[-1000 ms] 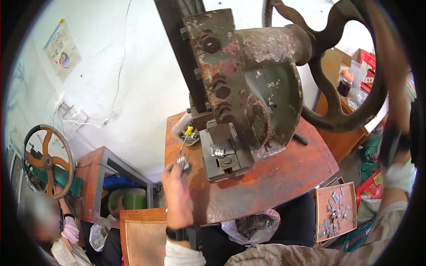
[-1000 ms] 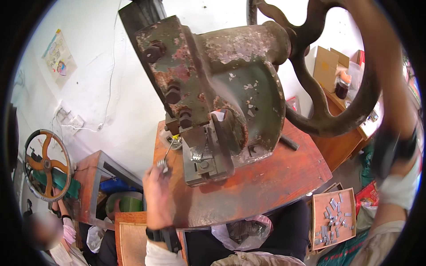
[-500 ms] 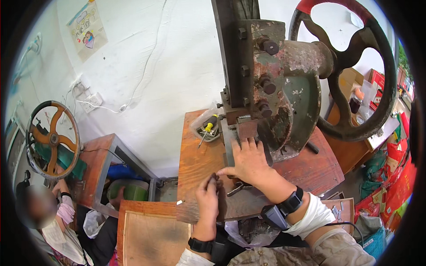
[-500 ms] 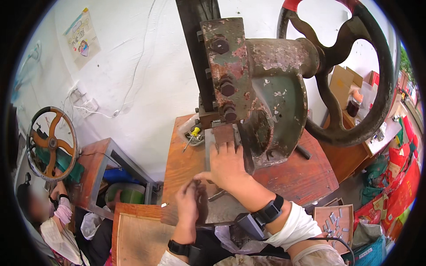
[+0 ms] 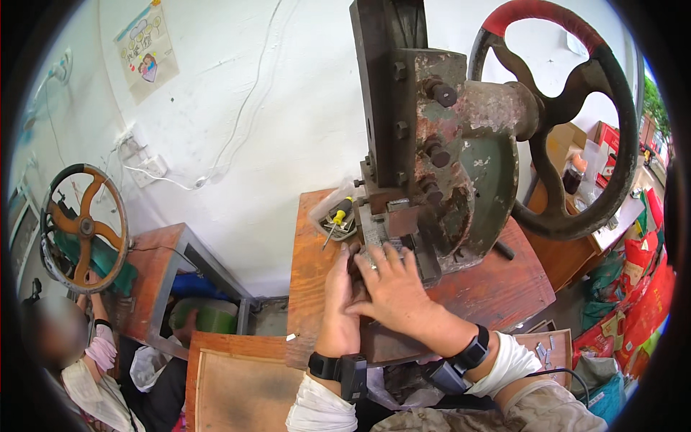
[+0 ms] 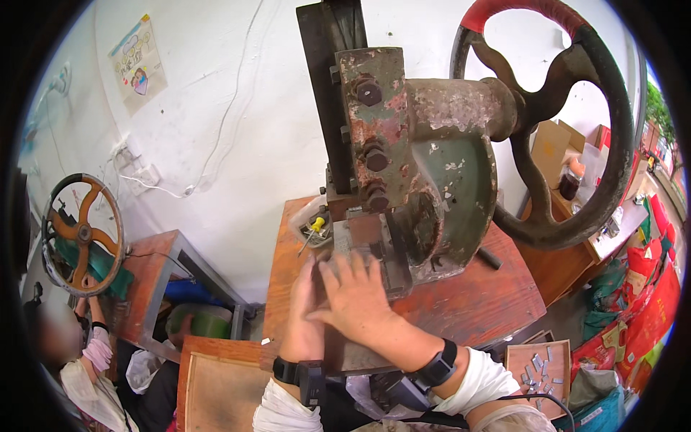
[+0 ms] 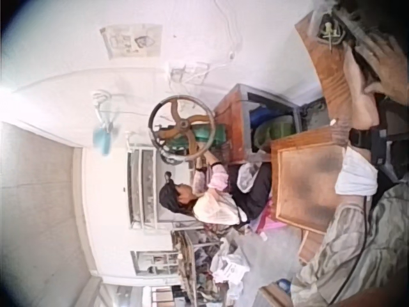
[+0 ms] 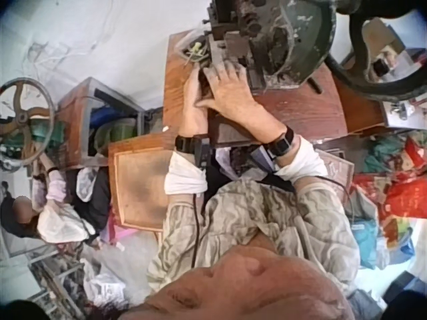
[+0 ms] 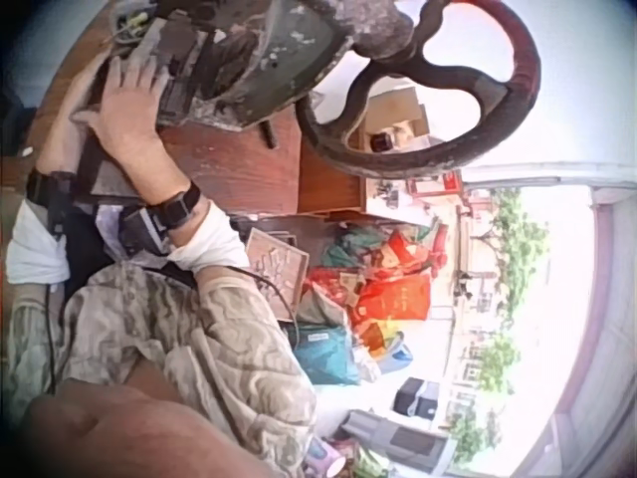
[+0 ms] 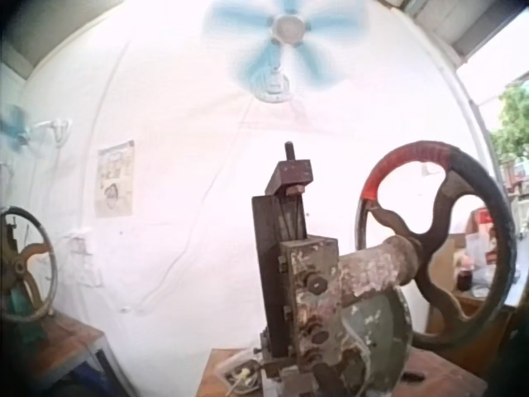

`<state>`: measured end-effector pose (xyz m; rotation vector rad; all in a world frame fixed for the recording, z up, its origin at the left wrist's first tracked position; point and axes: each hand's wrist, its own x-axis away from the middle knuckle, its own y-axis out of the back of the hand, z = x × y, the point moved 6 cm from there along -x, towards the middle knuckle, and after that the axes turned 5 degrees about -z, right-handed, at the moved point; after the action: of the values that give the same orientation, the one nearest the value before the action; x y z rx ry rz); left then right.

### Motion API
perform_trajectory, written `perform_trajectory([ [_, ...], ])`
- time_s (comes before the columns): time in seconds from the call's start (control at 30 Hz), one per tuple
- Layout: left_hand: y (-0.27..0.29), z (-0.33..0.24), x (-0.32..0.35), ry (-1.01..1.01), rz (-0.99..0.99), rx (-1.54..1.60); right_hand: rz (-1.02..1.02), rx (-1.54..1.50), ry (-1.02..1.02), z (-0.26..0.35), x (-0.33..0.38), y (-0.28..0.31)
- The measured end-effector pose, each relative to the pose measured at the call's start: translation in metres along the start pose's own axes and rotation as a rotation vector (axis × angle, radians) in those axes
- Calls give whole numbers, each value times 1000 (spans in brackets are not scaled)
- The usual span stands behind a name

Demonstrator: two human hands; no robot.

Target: Repeatedly place small metal parts into a manual hand-press and rotate the wheel to press or assemble them.

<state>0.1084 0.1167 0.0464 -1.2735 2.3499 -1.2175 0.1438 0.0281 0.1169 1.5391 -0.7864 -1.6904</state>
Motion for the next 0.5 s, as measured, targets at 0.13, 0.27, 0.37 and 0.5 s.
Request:
perform_trajectory([
  [0.13, 1, 1, -4, -51, -94, -107, 46, 53, -207, -26, -8, -5],
  [0.27, 13, 7, -18, 10, -39, 61, 117, 90, -215, -14, -11, -9],
  [0.37, 6, 7, 1, 60, 28, 243, 67, 29, 42, 11, -1, -7],
  [0.5, 14, 4, 51, -331, -181, 138, 34, -180, 184, 37, 28, -15],
])
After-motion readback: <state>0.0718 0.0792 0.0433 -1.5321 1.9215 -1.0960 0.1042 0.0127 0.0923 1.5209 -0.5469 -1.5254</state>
